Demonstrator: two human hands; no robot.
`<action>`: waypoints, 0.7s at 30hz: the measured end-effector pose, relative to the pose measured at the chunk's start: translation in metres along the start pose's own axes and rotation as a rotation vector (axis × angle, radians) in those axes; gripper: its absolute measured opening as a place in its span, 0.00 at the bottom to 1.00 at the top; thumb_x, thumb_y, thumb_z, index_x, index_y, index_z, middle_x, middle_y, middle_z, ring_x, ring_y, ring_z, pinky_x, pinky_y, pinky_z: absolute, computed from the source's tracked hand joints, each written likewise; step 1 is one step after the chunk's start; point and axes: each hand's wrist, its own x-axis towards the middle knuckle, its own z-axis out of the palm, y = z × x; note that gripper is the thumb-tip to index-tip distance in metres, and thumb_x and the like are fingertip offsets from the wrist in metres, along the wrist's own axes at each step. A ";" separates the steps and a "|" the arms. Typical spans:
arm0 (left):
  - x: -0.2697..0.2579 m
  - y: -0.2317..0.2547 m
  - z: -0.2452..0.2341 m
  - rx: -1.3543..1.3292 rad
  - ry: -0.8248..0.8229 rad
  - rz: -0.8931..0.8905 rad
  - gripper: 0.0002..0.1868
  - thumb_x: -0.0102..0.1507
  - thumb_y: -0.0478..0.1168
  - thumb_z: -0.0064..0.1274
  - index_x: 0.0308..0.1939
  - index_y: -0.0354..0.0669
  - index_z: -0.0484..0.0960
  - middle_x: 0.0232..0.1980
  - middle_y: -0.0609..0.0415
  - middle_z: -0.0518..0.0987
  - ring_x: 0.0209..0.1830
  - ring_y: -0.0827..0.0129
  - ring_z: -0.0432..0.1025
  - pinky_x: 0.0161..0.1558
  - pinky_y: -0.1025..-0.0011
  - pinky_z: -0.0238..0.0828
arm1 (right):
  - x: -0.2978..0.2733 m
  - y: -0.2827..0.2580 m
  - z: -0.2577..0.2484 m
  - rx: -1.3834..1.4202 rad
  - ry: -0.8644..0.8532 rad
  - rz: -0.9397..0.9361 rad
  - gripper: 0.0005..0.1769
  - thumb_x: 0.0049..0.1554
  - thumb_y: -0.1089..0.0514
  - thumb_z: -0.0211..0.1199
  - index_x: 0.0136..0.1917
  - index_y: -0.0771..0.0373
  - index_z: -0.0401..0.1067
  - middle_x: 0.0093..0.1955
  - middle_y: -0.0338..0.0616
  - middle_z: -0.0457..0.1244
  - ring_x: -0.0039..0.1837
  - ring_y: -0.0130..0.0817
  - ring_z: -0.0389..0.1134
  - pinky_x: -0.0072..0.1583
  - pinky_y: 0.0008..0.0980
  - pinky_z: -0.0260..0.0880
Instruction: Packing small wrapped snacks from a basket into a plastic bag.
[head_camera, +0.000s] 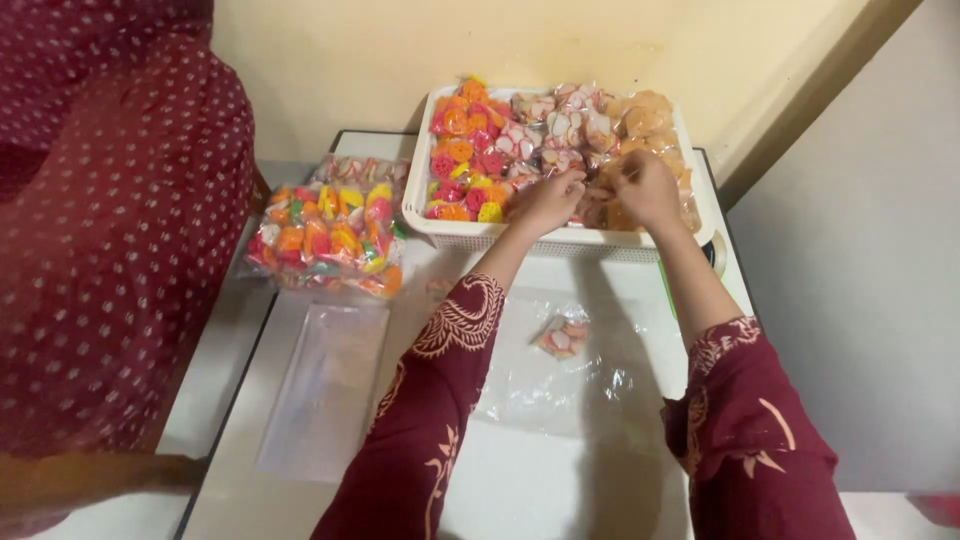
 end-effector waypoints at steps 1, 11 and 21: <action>0.024 -0.016 0.016 -0.001 0.004 0.006 0.21 0.70 0.52 0.41 0.63 0.55 0.77 0.56 0.45 0.82 0.61 0.51 0.75 0.66 0.48 0.67 | 0.011 -0.002 0.002 -0.004 0.005 -0.004 0.14 0.57 0.49 0.65 0.53 0.57 0.76 0.50 0.47 0.70 0.54 0.50 0.72 0.54 0.50 0.71; 0.156 -0.104 0.090 -0.577 0.173 -0.309 0.31 0.68 0.63 0.41 0.70 0.54 0.72 0.72 0.36 0.69 0.72 0.45 0.63 0.53 0.60 0.73 | 0.064 -0.038 0.034 -0.684 -0.216 -0.088 0.40 0.61 0.45 0.52 0.83 0.53 0.47 0.73 0.56 0.58 0.75 0.54 0.57 0.70 0.57 0.56; 0.116 -0.046 0.075 -0.818 0.338 -0.012 0.26 0.72 0.49 0.42 0.72 0.42 0.67 0.73 0.23 0.62 0.74 0.29 0.56 0.75 0.43 0.52 | 0.060 -0.003 0.049 -0.460 0.289 -0.425 0.37 0.52 0.54 0.68 0.74 0.57 0.66 0.60 0.52 0.66 0.61 0.50 0.68 0.65 0.48 0.58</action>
